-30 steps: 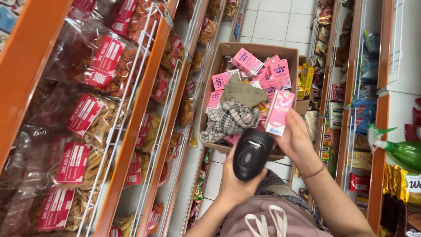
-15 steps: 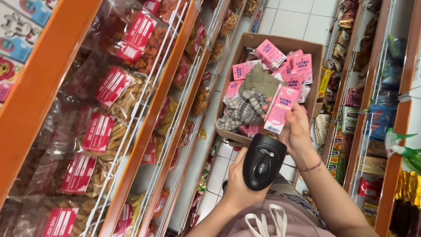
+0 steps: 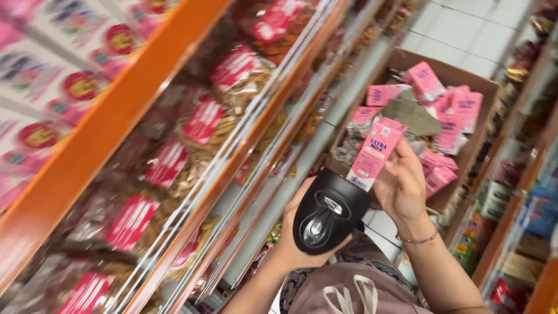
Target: The person wipes the edges of orange store shelves with a cloth. They then pick up pink milk cartons from a cardboard box, scan them with a handheld barcode scanner, and place them onto the shelf.
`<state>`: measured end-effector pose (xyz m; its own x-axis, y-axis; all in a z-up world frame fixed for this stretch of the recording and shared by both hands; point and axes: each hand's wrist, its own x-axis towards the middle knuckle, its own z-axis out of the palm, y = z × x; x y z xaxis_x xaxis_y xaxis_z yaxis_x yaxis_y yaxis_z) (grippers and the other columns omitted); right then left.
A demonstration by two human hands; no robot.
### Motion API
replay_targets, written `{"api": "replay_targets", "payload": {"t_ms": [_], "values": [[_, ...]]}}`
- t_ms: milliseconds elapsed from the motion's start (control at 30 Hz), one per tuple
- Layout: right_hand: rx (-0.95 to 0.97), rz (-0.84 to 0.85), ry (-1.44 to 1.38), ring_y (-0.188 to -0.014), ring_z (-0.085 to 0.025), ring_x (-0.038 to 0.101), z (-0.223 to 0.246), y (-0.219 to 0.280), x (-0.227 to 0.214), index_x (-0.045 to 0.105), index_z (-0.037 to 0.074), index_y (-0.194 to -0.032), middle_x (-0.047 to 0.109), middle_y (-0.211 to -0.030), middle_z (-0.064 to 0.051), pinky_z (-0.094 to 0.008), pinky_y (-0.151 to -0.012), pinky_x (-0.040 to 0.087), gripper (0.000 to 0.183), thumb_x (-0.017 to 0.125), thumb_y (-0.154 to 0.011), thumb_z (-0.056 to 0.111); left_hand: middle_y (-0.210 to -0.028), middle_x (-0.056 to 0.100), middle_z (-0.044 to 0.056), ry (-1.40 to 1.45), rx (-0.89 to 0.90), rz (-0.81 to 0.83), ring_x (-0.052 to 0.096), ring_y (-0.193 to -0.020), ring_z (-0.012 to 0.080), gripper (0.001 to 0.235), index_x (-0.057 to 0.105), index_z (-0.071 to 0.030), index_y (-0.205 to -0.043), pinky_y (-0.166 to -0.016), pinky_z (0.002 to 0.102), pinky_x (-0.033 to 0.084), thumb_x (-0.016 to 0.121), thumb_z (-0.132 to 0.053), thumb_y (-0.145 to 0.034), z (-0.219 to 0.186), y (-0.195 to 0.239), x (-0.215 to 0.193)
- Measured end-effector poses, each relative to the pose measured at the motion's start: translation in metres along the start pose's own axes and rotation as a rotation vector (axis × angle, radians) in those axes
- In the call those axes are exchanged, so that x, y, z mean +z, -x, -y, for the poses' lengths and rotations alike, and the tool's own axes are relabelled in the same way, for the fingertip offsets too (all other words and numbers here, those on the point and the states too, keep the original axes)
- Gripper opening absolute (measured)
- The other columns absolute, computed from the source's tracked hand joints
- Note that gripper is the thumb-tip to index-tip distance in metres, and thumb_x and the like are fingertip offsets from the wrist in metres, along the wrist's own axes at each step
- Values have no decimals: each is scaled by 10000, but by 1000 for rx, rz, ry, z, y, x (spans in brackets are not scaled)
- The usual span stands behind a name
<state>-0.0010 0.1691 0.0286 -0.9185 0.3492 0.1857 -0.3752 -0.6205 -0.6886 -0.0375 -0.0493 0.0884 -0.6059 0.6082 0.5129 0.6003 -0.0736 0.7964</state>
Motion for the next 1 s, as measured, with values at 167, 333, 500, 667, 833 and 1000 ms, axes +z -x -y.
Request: {"api": "replay_targets", "payload": {"t_ms": [167,333,500,667,833,1000], "values": [[-39,164,151,-1311,-219,574,-23,-3,56,418,-53,-1536,580,-1413,-102,-394,-1155,462,598,631,-983,19,-1482,585,218,20,-26,-62,610,-1350,379,617,632,28,-1329,-1150,411,500,796,-182,-773,-33,14,-50],[30,242,347,-1017,-178,625,-35,-2,122,451,-60,-1497,643,-1226,-127,-314,-793,517,603,674,-941,5,-1517,541,212,-245,53,-170,560,-1426,417,589,609,51,-1335,-1224,486,460,779,-192,-826,-68,42,-92],[-230,459,345,-1200,-134,597,-53,-8,198,547,-98,-1419,541,-1344,-58,-280,-1070,517,520,733,-934,-70,-1545,554,204,-481,10,-331,558,-1473,407,481,623,41,-1382,-1213,465,460,731,-104,-936,-95,72,-123],[-350,534,361,-1075,-128,647,-72,-16,256,607,-117,-1351,586,-1300,-87,-236,-932,561,462,783,-924,-100,-1567,518,217,-592,-14,-480,520,-1498,412,503,598,70,-1392,-1272,487,428,723,-102,-936,-110,86,-154],[-419,600,338,-1058,-116,636,-89,-28,299,631,-136,-1291,623,-1271,-109,-232,-918,556,393,806,-939,-123,-1596,490,228,-652,1,-582,495,-1516,409,504,584,85,-1397,-1277,473,425,722,-107,-953,-115,87,-182],[-522,610,419,-1088,-109,624,-98,-41,330,632,-111,-1319,593,-1302,-92,-226,-910,560,422,823,-944,-77,-1598,454,260,-646,60,-618,481,-1526,424,522,562,116,-1371,-1275,469,437,736,-119,-939,-114,81,-206]]}}
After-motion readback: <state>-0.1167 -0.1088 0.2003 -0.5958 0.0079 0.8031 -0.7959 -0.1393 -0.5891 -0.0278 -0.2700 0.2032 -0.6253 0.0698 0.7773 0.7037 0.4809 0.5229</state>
